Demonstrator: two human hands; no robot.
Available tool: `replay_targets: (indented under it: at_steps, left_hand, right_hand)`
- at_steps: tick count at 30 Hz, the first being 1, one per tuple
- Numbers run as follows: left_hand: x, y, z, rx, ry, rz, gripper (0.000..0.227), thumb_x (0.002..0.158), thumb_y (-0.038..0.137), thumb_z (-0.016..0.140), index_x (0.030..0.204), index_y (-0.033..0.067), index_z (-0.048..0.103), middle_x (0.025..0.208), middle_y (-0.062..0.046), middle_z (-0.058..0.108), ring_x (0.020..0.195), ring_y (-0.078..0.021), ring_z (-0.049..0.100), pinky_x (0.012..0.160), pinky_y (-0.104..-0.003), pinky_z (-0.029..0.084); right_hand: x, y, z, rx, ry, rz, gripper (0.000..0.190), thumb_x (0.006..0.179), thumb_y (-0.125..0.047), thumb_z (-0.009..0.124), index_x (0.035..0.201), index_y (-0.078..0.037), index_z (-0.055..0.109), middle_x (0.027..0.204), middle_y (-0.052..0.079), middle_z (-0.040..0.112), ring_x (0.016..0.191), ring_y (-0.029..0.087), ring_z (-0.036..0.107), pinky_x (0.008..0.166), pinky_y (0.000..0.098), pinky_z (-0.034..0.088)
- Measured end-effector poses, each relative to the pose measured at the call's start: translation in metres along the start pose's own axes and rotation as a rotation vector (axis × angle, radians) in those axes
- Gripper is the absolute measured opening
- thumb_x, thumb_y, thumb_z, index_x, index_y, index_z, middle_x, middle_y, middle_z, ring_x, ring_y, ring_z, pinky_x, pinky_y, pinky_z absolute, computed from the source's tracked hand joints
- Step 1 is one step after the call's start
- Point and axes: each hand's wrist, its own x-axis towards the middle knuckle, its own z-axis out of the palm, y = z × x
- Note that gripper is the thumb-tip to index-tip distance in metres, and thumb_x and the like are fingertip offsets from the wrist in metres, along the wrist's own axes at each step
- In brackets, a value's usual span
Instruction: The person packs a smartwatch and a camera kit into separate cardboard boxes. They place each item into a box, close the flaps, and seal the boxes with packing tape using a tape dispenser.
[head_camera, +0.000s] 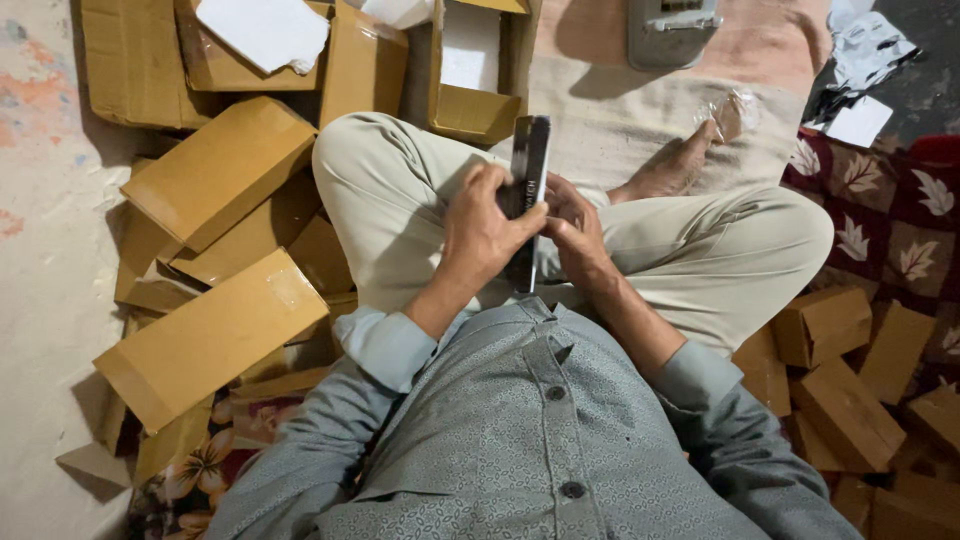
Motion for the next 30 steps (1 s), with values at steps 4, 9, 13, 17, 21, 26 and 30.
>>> replay_targets:
  at_steps: [4,9,13,17,21,26,30]
  left_hand:
    - [0.010,-0.030,0.024,-0.329,-0.052,-0.150,0.065,0.078,0.034,0.080,0.119,-0.0058,0.050,0.106,-0.017,0.066,0.096,-0.0307,0.067,0.087,-0.041,0.053]
    - [0.015,-0.064,0.015,-0.979,-0.352,-0.718,0.055,0.086,0.036,0.071,0.121,-0.0074,0.067,0.108,-0.015,0.072,0.098,-0.0243,0.069,0.092,-0.034,0.056]
    - [0.007,-0.060,0.007,-1.056,-0.292,-0.531,0.062,0.086,0.027,0.071,0.137,-0.0061,0.059,0.117,-0.012,0.068,0.105,-0.0199,0.064,0.093,-0.031,0.053]
    - [0.006,-0.048,0.008,-1.004,-0.311,-0.344,0.074,0.082,0.019,0.073,0.149,0.0016,0.048,0.131,-0.005,0.063,0.117,-0.0113,0.061,0.102,-0.024,0.051]
    - [0.007,-0.049,0.012,-0.971,-0.337,-0.453,0.076,0.084,0.021,0.077,0.152,-0.0001,0.051,0.110,-0.008,0.059,0.092,-0.0144,0.059,0.080,-0.027,0.054]
    - [0.008,-0.057,-0.002,-0.996,-0.347,-0.657,0.065,0.087,0.032,0.075,0.136,-0.0088,0.061,0.110,-0.015,0.071,0.091,-0.0172,0.071,0.080,-0.030,0.062]
    - [0.012,-0.055,-0.024,-1.214,-0.450,-0.707,0.060,0.090,0.038,0.069,0.132,-0.0049,0.063,0.109,-0.015,0.074,0.089,-0.0193,0.072,0.079,-0.032,0.060]
  right_hand:
    - [-0.016,0.019,-0.020,0.158,0.084,0.057,0.069,0.092,-0.022,0.058,0.153,0.007,0.045,0.130,0.017,0.061,0.114,0.024,0.062,0.096,0.0358,0.052]
    - [-0.018,0.014,-0.037,0.432,0.296,0.142,0.058,0.099,-0.028,0.048,0.145,0.006,0.049,0.131,0.019,0.064,0.120,0.028,0.064,0.108,0.0427,0.052]
    - [-0.009,0.003,-0.026,0.670,0.240,0.225,0.057,0.096,-0.030,0.043,0.145,0.000,0.048,0.138,0.016,0.062,0.128,0.032,0.064,0.114,0.0507,0.052]
    - [-0.001,-0.007,-0.020,0.566,0.130,0.225,0.069,0.100,-0.050,0.036,0.144,0.002,0.049,0.132,0.025,0.064,0.117,0.040,0.065,0.099,0.0550,0.054]
    - [0.005,0.004,-0.029,0.524,0.377,0.343,0.065,0.104,-0.047,0.037,0.144,0.003,0.046,0.131,0.027,0.060,0.115,0.042,0.066,0.098,0.0560,0.057]
    - [-0.004,0.010,-0.037,0.564,0.349,0.404,0.052,0.098,-0.031,0.039,0.128,0.008,0.052,0.121,0.031,0.068,0.103,0.042,0.072,0.092,0.0511,0.060]
    - [-0.042,-0.029,-0.012,0.146,-0.092,0.652,0.041,0.099,-0.022,0.049,0.115,0.013,0.064,0.106,0.028,0.075,0.090,0.034,0.070,0.083,0.0407,0.057]
